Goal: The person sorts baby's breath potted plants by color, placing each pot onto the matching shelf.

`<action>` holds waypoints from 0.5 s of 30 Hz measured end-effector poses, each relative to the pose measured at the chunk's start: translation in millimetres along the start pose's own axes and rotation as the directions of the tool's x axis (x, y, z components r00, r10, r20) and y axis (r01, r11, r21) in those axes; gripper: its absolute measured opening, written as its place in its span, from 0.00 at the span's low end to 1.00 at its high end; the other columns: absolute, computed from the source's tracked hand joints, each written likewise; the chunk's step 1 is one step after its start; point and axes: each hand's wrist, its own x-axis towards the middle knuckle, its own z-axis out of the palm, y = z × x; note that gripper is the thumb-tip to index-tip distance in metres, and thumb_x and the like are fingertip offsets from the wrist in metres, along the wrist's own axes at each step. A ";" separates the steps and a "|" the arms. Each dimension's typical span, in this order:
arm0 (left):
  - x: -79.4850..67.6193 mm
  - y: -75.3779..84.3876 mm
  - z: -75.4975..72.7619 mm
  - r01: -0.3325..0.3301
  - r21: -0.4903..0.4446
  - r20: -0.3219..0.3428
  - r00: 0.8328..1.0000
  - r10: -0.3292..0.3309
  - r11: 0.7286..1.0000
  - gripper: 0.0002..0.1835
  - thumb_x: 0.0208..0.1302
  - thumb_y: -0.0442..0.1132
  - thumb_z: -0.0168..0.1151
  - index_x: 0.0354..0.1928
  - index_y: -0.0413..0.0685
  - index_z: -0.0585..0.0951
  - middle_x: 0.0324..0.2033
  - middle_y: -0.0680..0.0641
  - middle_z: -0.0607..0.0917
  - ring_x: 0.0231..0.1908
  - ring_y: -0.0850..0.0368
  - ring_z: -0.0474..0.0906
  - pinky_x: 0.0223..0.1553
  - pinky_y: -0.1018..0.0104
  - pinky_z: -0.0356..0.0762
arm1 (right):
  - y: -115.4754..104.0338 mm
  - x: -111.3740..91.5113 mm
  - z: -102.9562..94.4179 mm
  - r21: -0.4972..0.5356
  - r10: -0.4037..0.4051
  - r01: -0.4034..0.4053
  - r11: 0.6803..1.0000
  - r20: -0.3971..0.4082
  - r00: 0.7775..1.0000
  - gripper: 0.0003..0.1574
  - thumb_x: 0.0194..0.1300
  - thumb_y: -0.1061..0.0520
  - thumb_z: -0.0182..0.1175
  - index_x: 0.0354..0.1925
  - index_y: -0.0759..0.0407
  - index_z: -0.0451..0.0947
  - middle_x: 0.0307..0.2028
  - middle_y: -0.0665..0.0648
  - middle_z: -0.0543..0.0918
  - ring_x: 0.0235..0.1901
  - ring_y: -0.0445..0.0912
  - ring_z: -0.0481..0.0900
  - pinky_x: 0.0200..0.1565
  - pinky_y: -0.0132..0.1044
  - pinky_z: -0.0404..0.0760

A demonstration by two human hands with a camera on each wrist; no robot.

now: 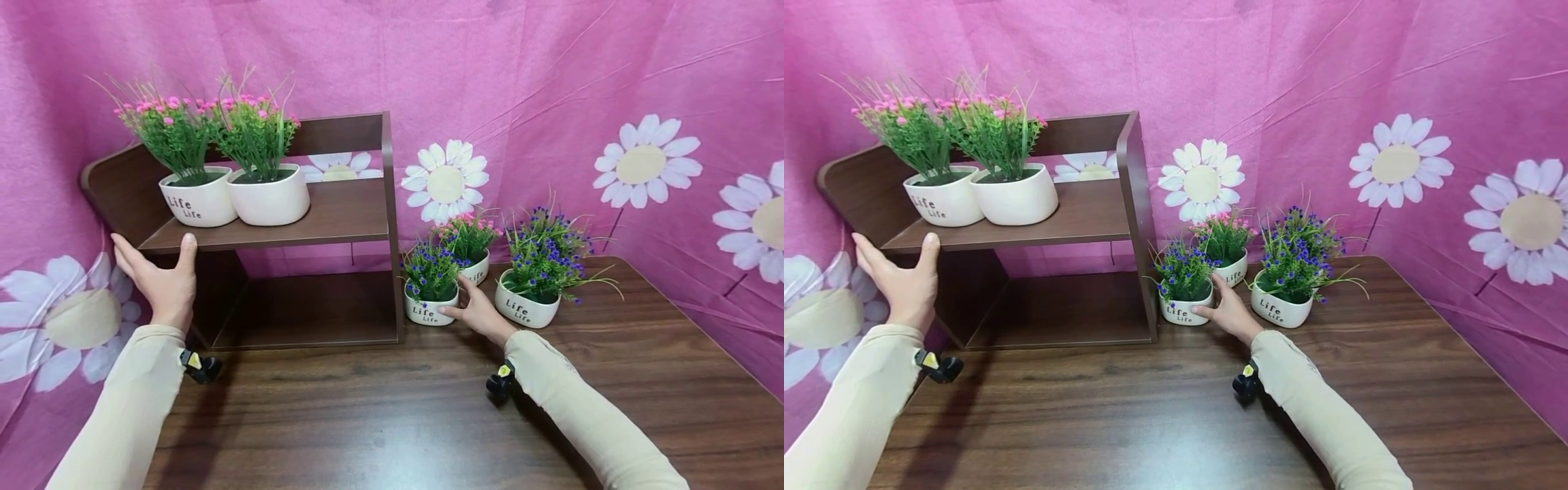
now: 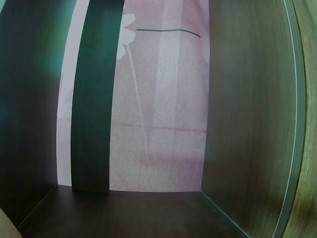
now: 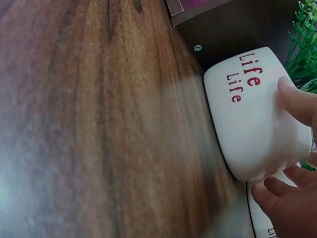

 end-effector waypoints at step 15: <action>-0.4 0.1 0.4 -0.018 -0.007 -0.016 1.000 0.018 1.000 0.55 0.57 0.50 0.65 0.76 0.53 0.39 0.74 0.51 0.41 0.71 0.70 0.37 0.64 0.85 0.34 | -5.1 -1.1 6.2 0.029 0.037 -0.036 0.999 -0.038 0.999 0.59 0.58 0.59 0.68 0.73 0.70 0.41 0.71 0.72 0.53 0.67 0.63 0.58 0.63 0.49 0.66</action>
